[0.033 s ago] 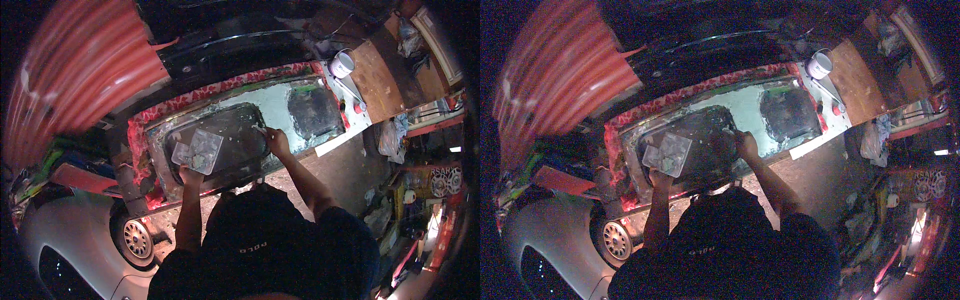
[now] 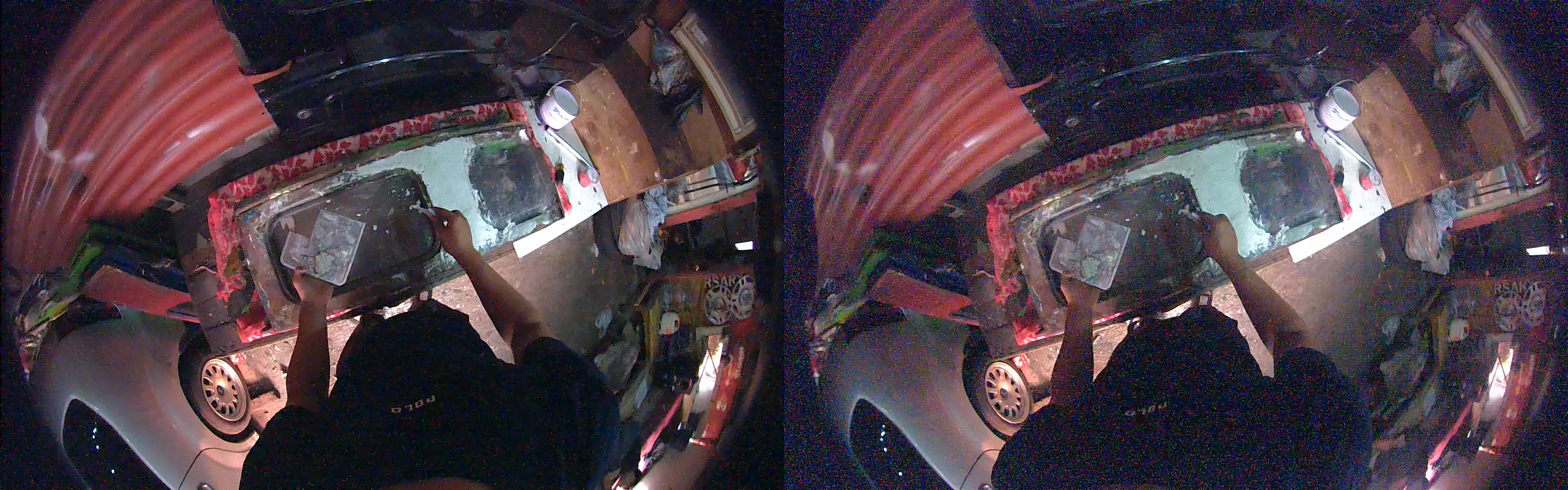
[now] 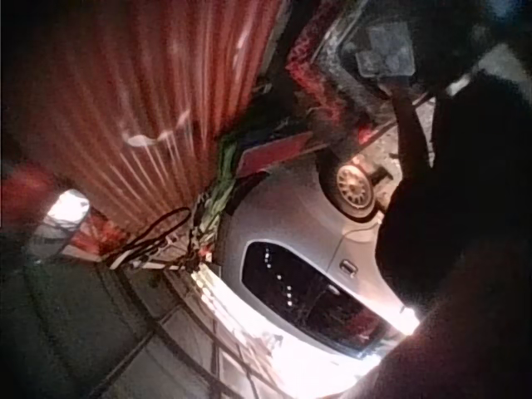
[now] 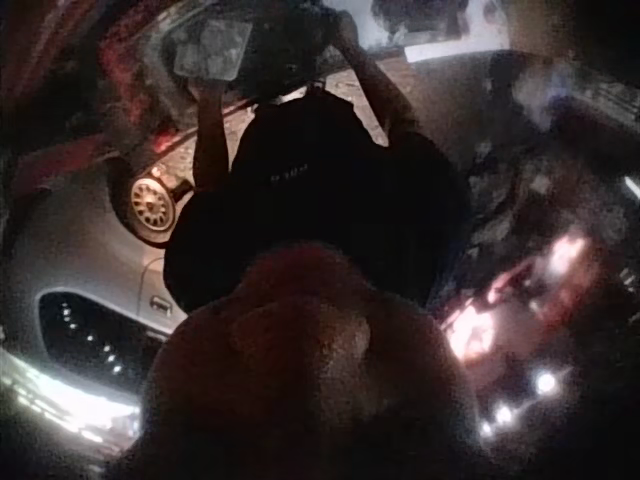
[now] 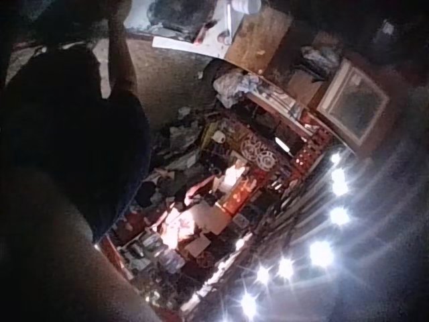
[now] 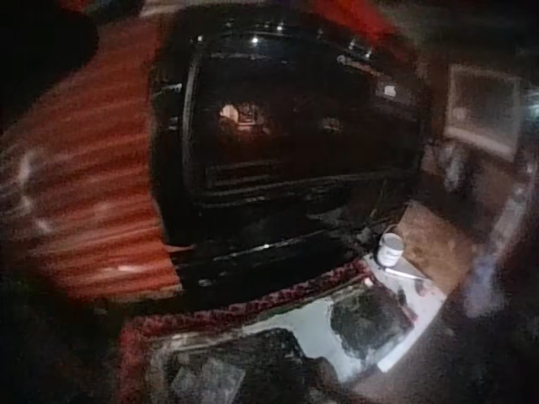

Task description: The person applies a white paste-like substance from a plastic container onto a rectangular metal panel using a small metal spatula. They repeatedly scoop the material and spread it across the surface, smoothing it into an even layer.

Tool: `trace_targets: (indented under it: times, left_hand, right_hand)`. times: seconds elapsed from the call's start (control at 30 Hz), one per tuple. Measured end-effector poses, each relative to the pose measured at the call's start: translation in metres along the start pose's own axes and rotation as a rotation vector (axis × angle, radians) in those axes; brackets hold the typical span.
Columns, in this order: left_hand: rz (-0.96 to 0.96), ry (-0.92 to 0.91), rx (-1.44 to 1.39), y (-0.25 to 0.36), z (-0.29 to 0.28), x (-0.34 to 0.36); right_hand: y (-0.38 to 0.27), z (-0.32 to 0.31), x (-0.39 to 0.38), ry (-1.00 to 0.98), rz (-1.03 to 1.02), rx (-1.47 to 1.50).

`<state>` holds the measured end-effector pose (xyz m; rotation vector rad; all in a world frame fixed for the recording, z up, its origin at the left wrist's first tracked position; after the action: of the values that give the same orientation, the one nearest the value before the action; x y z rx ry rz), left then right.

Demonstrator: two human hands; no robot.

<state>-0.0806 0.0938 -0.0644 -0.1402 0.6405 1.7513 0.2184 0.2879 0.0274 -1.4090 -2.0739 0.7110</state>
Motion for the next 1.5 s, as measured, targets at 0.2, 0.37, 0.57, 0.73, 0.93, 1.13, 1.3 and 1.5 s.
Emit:
trace_targets:
  times: [0.2,0.37,0.57,0.73,0.93,1.13,1.3,1.5]
  left_hand:
    - [0.028,-0.024,0.06,-0.022,0.014,-0.008]
    - [0.072,0.14,-0.002,-0.042,-0.014,-0.02]
    - [0.166,0.18,-0.012,-0.066,-0.012,-0.048]
    - [0.235,0.076,-0.112,-0.091,-0.019,-0.055]
    - [0.239,0.086,-0.052,-0.109,-0.017,-0.046]
    - [0.216,0.093,-0.103,-0.093,-0.033,-0.04]
    - [0.2,0.218,-0.052,-0.079,0.006,-0.028]
    - [0.196,0.131,-0.046,-0.066,-0.002,-0.018]
  right_hand:
    - [-0.019,-0.007,0.059,-0.019,-0.296,-0.067]
    - [-0.04,0.021,0.115,-0.015,-0.517,-0.141]
    - [-0.042,0.068,0.147,0.018,-0.734,-0.173]
    - [-0.035,0.102,0.143,-0.19,-0.766,-0.435]
    - [-0.038,0.09,0.136,-0.302,-0.817,-0.505]
    - [-0.042,0.042,0.139,-0.305,-0.74,-0.326]
    - [-0.027,0.044,0.162,-0.228,-0.481,-0.268]
    - [-0.031,0.085,0.16,-0.251,-0.394,-0.328]
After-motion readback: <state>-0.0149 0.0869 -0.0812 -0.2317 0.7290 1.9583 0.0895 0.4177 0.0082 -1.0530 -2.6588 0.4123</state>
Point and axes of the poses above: each hand's wrist, its own x-axis towards the middle knuckle, its own z-axis out of the palm, y = z × x, the point moved 10 cm from there along x, towards the middle knuckle, and after that the axes turned 7 degrees about x, right-handed, at the moved point
